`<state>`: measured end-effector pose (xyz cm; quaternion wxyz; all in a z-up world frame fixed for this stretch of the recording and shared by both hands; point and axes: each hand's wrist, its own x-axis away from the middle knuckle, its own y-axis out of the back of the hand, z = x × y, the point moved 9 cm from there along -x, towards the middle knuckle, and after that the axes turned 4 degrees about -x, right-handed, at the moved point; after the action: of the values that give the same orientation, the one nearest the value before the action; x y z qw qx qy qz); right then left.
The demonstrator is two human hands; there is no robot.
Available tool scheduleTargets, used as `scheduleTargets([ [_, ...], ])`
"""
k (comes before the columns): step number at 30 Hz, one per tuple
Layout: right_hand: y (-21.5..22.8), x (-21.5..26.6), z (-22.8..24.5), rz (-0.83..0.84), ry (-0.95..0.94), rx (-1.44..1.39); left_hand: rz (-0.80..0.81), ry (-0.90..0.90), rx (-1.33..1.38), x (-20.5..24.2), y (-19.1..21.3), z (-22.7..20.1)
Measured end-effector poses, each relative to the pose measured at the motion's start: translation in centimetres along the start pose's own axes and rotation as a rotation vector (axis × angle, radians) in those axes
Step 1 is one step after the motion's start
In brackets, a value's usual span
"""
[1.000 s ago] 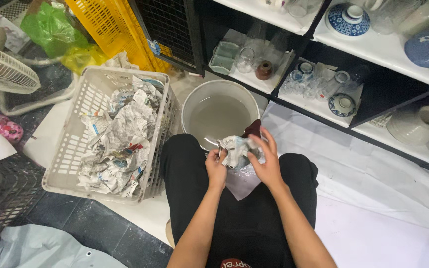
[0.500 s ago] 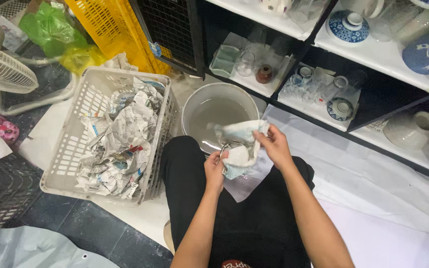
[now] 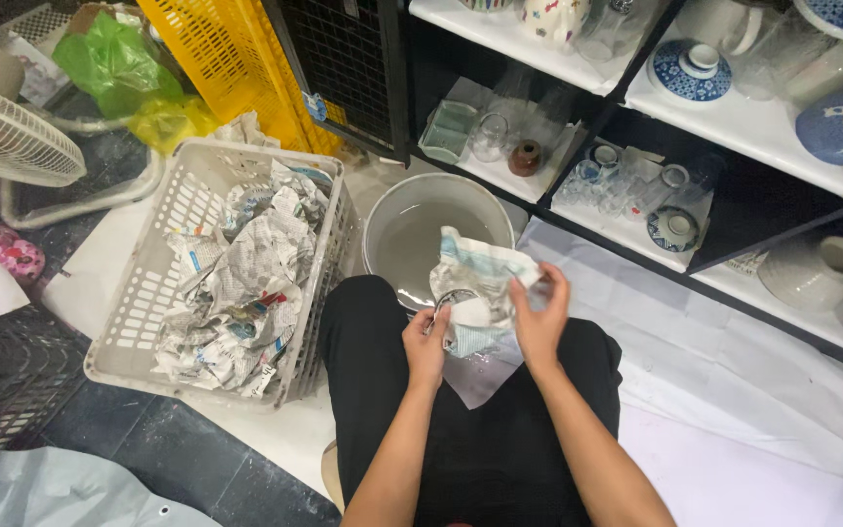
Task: The person unwraps small ceramic bowls from newspaper, washes them in a bucket of water, and places them on a shelf. The person repeats this process for multiple bowls.
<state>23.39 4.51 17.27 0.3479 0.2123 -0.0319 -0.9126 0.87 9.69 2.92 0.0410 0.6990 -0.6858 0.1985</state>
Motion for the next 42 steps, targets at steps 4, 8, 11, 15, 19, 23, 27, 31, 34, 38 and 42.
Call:
scheduleTargets([
  [4,-0.6,0.8,8.0,0.186,0.467,0.205,0.003,-0.042,0.023,-0.2,-0.3,-0.6],
  [8,-3.3,1.0,2.6,0.473,0.097,0.204,0.057,-0.060,0.033,-0.1,-0.8,-0.5],
  [11,-4.0,3.7,-3.4,0.543,-0.158,0.145,0.095,-0.137,-0.055,0.2,-1.1,-1.0],
  [15,-3.5,7.4,-9.6,0.490,-0.321,-0.083,0.113,-0.096,-0.118,0.7,-1.7,-0.4],
  [19,-2.1,8.9,-15.8,0.322,-0.765,-0.389,0.226,-0.038,-0.194,1.4,-3.1,-1.0],
  [23,-1.0,8.0,-16.8,0.140,-0.882,-0.652,0.296,0.063,0.156,1.8,-4.0,-3.2],
  [27,-0.5,7.2,-15.6,0.121,-0.886,-0.834,0.178,0.112,0.369,1.8,-2.8,-6.2],
  [31,-1.3,6.2,-14.7,0.160,-0.892,-0.886,0.149,-0.075,0.477,0.9,0.2,-12.2],
  [34,-1.1,7.1,-14.3,0.200,-0.869,-0.865,0.014,-0.167,0.462,-1.1,5.5,-16.4],
  [38,-2.2,7.0,-13.7,0.237,-0.868,-0.817,-0.164,-0.379,0.437,-1.7,14.4,-22.8],
  [42,-2.3,7.7,-13.6,0.250,-0.886,-0.656,-0.412,-0.566,-0.214,-0.1,22.4,-27.6],
])
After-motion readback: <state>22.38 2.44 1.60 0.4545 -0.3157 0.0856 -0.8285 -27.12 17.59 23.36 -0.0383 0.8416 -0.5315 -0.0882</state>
